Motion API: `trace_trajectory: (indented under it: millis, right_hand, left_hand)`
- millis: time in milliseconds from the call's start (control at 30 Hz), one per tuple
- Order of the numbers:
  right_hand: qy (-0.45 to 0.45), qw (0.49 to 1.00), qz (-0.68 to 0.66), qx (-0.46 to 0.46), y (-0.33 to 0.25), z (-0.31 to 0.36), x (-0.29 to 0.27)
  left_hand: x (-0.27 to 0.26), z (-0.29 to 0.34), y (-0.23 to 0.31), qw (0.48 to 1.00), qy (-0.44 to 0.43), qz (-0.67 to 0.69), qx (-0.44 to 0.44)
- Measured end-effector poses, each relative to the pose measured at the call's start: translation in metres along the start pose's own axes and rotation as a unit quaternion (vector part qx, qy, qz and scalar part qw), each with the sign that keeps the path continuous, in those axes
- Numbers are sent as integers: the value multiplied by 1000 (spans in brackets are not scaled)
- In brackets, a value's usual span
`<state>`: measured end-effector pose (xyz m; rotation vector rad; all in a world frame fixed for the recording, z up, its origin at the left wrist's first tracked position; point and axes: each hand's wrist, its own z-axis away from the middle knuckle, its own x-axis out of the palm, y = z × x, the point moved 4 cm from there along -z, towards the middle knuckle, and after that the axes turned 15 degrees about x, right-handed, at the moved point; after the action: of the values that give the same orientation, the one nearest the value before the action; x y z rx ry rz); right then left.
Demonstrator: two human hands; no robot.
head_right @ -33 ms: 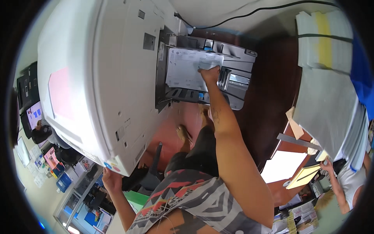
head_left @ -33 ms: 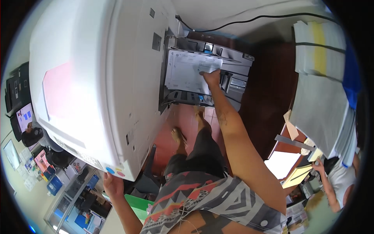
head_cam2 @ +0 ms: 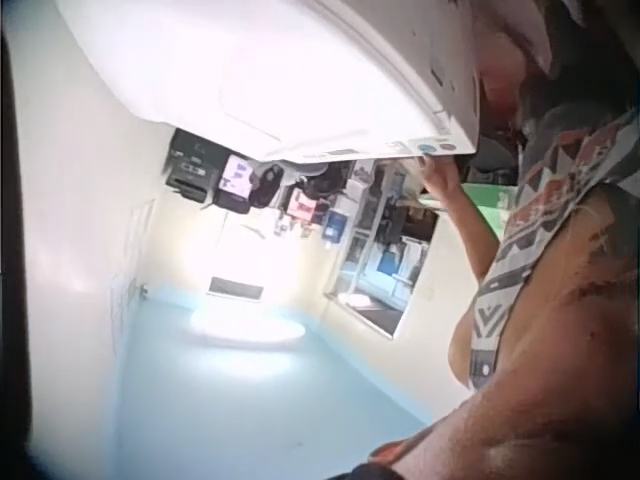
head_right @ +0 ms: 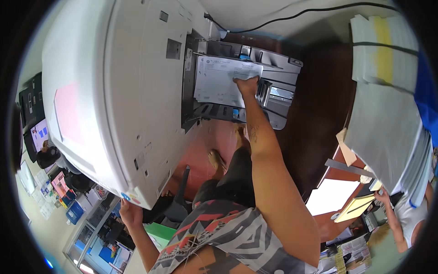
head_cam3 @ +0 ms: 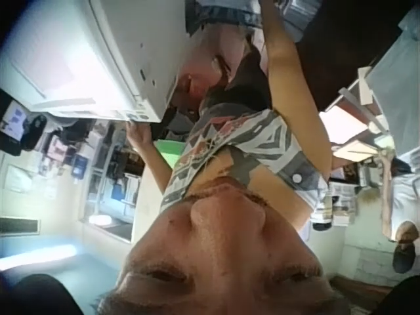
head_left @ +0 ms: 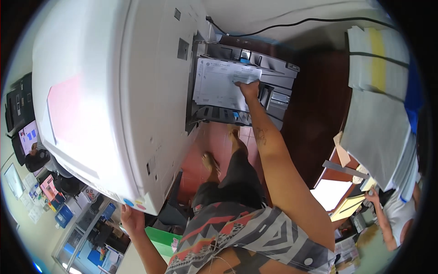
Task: Operating a large office duplicator or printing machine, including loading paper and checking output.
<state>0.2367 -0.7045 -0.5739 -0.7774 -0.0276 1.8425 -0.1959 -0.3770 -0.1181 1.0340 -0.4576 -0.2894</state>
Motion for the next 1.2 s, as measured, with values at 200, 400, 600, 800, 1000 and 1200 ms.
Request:
trace_trajectory:
  millis: [200, 400, 600, 800, 1000, 1200]
  right_hand:
    - [154, 987, -7, -36, 4, -81, 18]
    - [91, 988, -77, 102, 20, -113, 20]
    - [206, 973, -42, -93, 21, -26, -4]
    - [174, 978, -43, -106, 17, 22, -13]
    - [118, 976, -90, -162, 23, -10, 0]
    - [56, 983, -50, -165, 29, -1, -4]
  left_hand:
    - [-8, 16, 2, 997, 77, -20, -5]
    - [-22, 21, 3, 994, 106, -30, -20]
    - [-33, 17, 3, 996, 75, -23, -30]
    - [-31, 14, 2, 998, 51, -17, -35]
    - [-14, 11, 1, 999, 35, -19, -20]
    - [-6, 7, -2, 997, 52, -59, 25]
